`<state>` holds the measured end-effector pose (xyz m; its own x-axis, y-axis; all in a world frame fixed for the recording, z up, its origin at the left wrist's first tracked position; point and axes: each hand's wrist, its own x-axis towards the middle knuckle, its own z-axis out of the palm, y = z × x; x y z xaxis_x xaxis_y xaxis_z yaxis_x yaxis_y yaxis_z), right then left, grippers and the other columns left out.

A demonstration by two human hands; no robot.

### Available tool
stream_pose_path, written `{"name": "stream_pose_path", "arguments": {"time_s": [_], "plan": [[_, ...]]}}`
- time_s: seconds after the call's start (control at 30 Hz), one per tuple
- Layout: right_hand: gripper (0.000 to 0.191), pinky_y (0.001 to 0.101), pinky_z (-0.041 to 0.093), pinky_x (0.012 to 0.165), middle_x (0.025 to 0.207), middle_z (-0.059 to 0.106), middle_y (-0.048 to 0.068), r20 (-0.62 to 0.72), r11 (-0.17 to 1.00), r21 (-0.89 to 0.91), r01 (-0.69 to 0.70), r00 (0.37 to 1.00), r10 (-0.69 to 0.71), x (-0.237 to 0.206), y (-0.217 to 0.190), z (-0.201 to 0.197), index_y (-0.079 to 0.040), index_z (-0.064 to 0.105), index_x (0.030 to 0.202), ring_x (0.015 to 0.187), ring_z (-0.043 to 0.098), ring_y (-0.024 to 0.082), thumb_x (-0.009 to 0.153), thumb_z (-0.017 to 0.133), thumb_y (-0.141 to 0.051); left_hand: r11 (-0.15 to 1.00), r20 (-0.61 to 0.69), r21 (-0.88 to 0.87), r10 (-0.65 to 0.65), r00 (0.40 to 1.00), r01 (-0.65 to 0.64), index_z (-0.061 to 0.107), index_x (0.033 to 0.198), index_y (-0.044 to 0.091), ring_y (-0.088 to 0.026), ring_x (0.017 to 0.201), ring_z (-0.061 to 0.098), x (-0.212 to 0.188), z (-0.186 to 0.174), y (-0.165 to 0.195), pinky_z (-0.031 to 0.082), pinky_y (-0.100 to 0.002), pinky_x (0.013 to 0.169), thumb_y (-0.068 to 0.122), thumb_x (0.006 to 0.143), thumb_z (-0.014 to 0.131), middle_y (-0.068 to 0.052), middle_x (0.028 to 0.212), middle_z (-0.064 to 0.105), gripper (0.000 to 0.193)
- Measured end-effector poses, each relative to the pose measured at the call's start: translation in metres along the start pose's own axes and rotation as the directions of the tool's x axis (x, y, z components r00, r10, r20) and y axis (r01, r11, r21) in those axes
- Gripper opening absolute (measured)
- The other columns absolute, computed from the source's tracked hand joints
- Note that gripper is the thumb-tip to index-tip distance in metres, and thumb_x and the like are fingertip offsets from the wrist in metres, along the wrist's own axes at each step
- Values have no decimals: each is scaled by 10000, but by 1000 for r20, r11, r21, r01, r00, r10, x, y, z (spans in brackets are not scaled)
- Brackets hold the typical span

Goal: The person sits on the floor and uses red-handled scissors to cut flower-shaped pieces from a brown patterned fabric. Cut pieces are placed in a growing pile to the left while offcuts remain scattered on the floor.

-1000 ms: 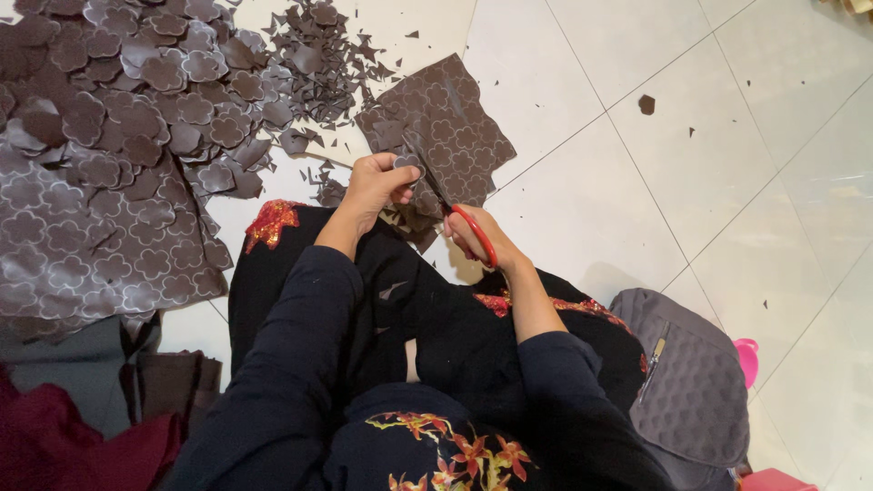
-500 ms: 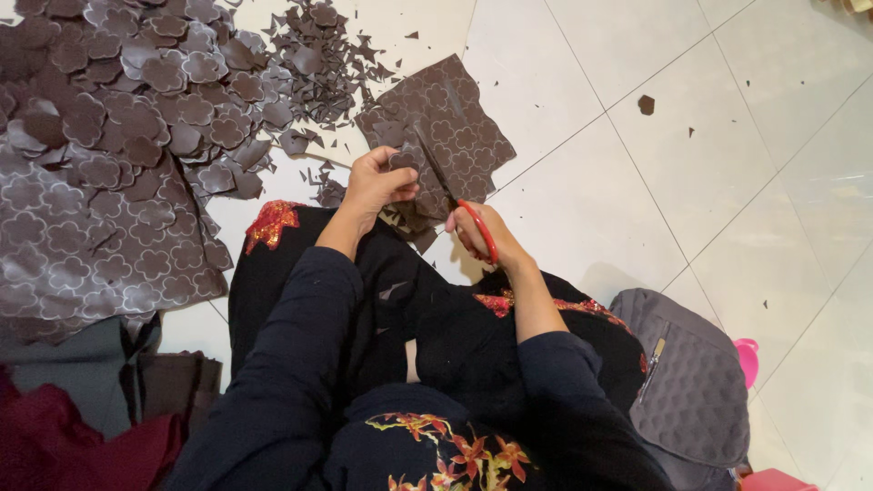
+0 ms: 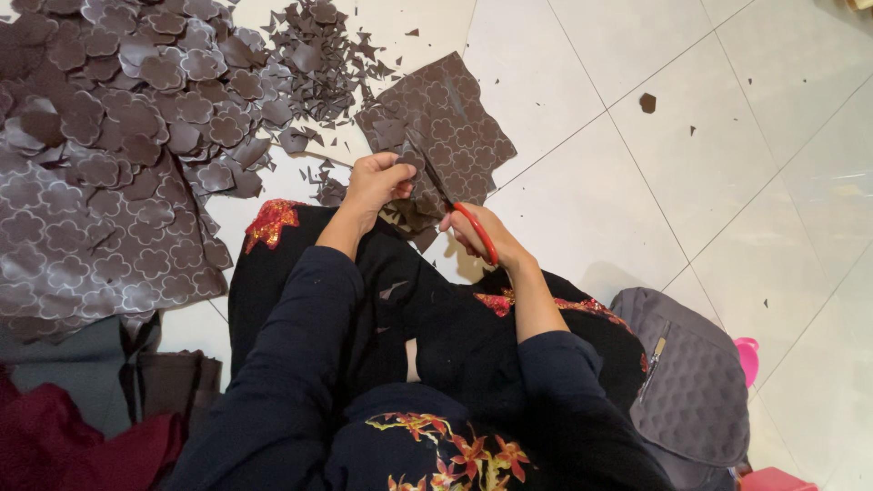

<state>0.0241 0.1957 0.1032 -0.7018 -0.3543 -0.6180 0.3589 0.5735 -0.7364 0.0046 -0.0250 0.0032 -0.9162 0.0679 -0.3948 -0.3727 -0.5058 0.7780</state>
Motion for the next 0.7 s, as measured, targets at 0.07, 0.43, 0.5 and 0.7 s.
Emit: {"name": "stream_pose_path", "arguments": {"time_s": [0.07, 0.43, 0.5, 0.7], "plan": [[337, 271, 398, 468, 619, 444, -29, 1, 998, 60, -21, 1000, 21, 1, 1, 0, -71, 661, 974, 503, 449, 98, 976, 504, -369, 1000, -1, 2, 6, 1000, -6, 701, 826, 43, -93, 630, 641, 0, 0, 0, 540, -231, 583, 95, 886, 737, -5, 723, 664, 87], [492, 251, 385, 437, 581, 441, -51, 16, 991, -70, 114, 993, -113, 0, 8, -4, -86, 673, 912, 468, 433, 76, 974, 528, -552, 1000, 11, 12, 25, 1000, -25, 714, 826, 42, -88, 616, 639, -3, 0, 3, 530, -225, 570, 86, 874, 728, -6, 713, 672, 67], [527, 247, 371, 430, 560, 443, -48, 32, 986, -64, 156, 988, -154, 0, 10, -7, -85, 660, 890, 454, 426, 74, 977, 516, -584, 999, 6, 32, 28, 1000, -28, 712, 823, 42, -92, 616, 639, -4, 1, 3, 527, -227, 576, 94, 878, 725, -12, 707, 673, 77], [536, 247, 332, 398, 519, 435, -43, 35, 990, -49, 130, 991, -128, -2, 12, -9, -93, 609, 818, 414, 407, 74, 977, 510, -595, 998, 12, 59, 34, 999, -35, 704, 825, 45, -98, 625, 636, -6, 1, 6, 528, -237, 595, 108, 884, 720, -17, 719, 676, 88]]}}
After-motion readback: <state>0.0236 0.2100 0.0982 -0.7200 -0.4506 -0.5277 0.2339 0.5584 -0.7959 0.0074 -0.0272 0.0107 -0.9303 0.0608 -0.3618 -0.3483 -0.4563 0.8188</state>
